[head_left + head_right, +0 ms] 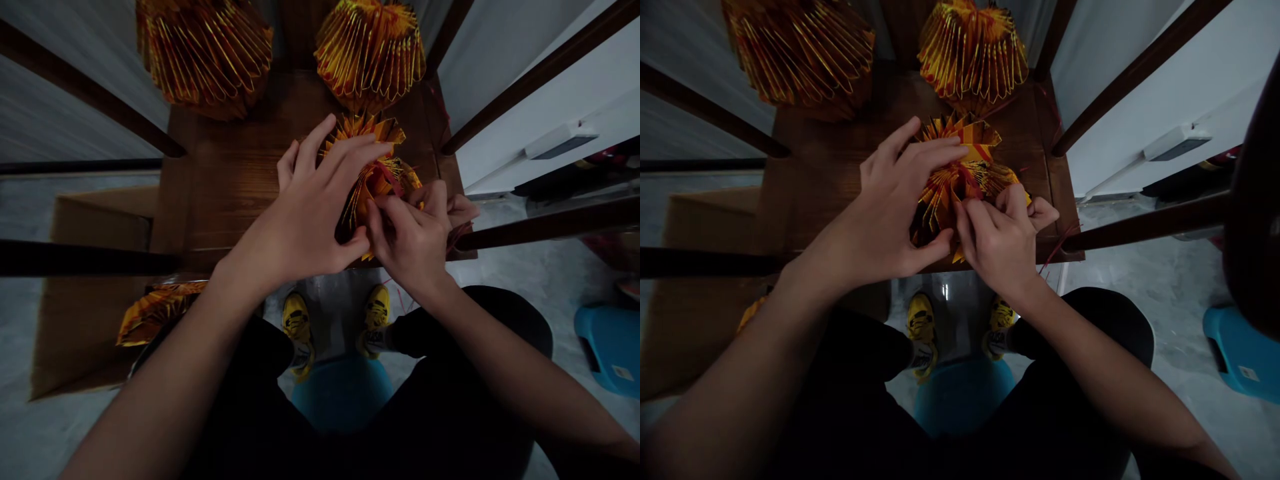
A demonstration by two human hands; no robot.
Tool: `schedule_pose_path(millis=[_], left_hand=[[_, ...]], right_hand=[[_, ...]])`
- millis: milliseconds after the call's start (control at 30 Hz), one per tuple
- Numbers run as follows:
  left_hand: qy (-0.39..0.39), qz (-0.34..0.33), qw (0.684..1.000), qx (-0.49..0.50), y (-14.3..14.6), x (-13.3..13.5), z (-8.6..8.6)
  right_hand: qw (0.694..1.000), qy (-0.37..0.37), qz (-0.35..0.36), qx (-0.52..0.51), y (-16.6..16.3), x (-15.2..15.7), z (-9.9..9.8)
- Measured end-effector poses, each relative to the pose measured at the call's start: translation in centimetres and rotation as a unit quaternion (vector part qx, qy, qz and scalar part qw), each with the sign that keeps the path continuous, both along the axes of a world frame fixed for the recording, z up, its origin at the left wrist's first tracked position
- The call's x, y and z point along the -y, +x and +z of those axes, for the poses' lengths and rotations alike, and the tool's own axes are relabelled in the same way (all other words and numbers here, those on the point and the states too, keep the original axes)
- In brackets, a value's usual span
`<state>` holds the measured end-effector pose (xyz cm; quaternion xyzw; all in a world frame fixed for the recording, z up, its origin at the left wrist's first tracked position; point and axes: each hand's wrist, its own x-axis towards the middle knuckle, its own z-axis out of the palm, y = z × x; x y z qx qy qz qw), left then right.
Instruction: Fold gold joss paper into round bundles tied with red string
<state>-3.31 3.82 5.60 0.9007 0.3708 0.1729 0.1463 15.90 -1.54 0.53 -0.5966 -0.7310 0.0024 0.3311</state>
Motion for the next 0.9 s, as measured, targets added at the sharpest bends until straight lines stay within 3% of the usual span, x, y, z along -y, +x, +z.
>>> schedule_pose_path(millis=[200, 433, 900], left_hand=[[-0.020, -0.013, 1.000, 0.014, -0.7, -0.4, 0.1], [-0.019, -0.021, 1.000, 0.011, -0.7, -0.5, 0.2], [-0.003, -0.036, 0.999, 0.013, -0.4, -0.5, -0.1]], right_hand=[[0.999, 0.006, -0.042, -0.012, 2.0, -0.2, 0.4], [1.000, -0.006, -0.012, 0.023, 4.1, -0.9, 0.2], [0.997, 0.050, -0.057, 0.033, 2.4, -1.2, 0.3]])
